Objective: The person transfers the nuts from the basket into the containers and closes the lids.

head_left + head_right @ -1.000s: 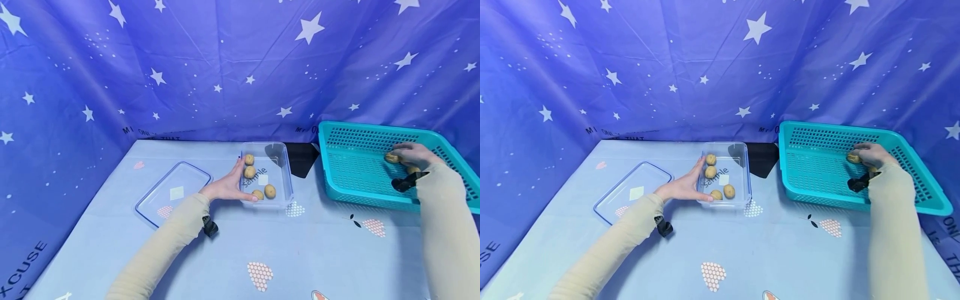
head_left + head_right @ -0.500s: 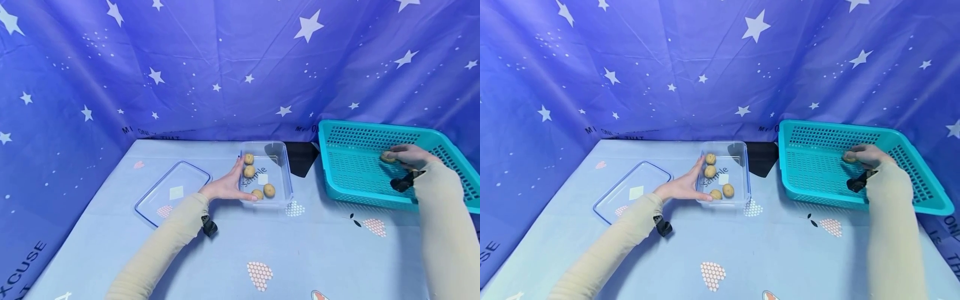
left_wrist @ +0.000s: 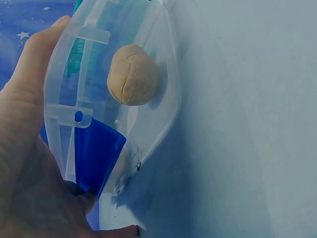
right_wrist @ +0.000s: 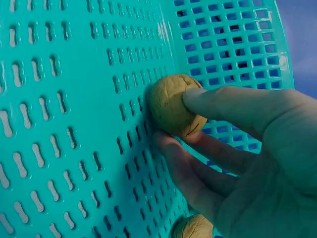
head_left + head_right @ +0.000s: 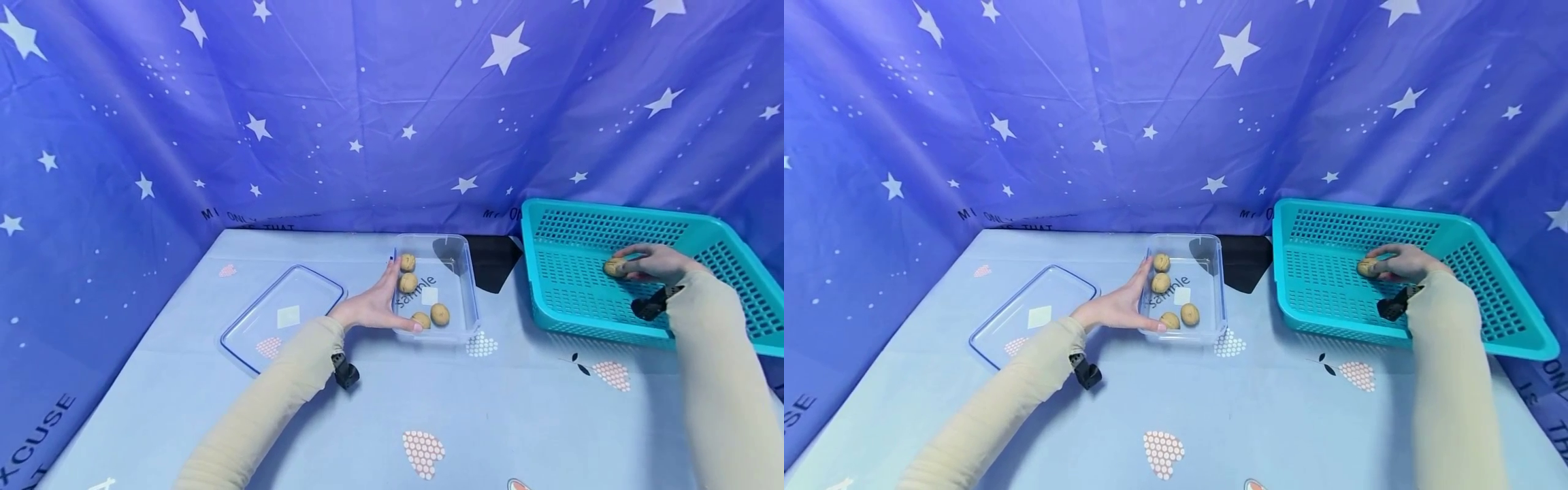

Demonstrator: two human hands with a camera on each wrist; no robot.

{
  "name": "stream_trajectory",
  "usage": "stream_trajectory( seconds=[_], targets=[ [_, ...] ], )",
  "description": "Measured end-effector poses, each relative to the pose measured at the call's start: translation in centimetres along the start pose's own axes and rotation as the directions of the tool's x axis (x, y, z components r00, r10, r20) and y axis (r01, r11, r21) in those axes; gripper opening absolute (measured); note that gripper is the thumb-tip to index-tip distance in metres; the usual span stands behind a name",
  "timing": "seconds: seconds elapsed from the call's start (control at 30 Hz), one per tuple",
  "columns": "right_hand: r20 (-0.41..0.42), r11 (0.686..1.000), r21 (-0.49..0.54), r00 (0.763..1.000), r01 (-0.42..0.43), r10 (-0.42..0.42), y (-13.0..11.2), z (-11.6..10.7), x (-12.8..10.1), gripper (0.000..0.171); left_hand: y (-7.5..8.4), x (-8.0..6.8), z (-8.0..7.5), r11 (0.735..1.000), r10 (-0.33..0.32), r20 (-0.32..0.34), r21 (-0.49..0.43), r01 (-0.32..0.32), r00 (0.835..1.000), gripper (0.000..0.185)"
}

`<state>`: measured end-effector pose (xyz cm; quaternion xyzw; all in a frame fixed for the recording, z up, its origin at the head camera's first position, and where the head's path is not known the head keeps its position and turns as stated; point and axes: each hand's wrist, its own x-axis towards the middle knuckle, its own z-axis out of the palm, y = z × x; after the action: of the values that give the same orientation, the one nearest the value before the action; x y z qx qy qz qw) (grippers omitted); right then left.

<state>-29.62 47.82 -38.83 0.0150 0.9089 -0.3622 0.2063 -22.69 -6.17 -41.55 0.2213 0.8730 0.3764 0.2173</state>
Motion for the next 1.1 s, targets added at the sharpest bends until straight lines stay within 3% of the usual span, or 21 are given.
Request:
stream_trajectory(
  seconds=[0.27,0.57,0.9,1.1],
  targets=[
    [0.019,0.999,-0.034,1.000,0.023,-0.022,-0.5,-0.1,-0.1,0.061,-0.1,-0.2,0.2,1.000,-0.005,0.006,-0.020,0.005,1.000,0.134],
    [-0.027,0.996,-0.010,0.996,0.087,-0.088,-2.4,-0.8,-1.1,0.061,-0.1,0.1,0.1,1.000,0.015,0.006,-0.023,-0.015,1.000,0.136],
    [-0.057,0.983,-0.033,0.981,0.182,-0.184,-5.5,0.1,-2.0,0.058,-0.1,0.1,0.1,1.000,0.030,0.007,0.000,-0.030,1.000,0.135],
    [-0.057,0.980,-0.035,0.978,0.197,-0.199,-7.4,0.9,-2.3,0.060,0.0,0.1,0.0,1.000,0.024,0.006,-0.012,-0.024,1.000,0.135]
  ],
)
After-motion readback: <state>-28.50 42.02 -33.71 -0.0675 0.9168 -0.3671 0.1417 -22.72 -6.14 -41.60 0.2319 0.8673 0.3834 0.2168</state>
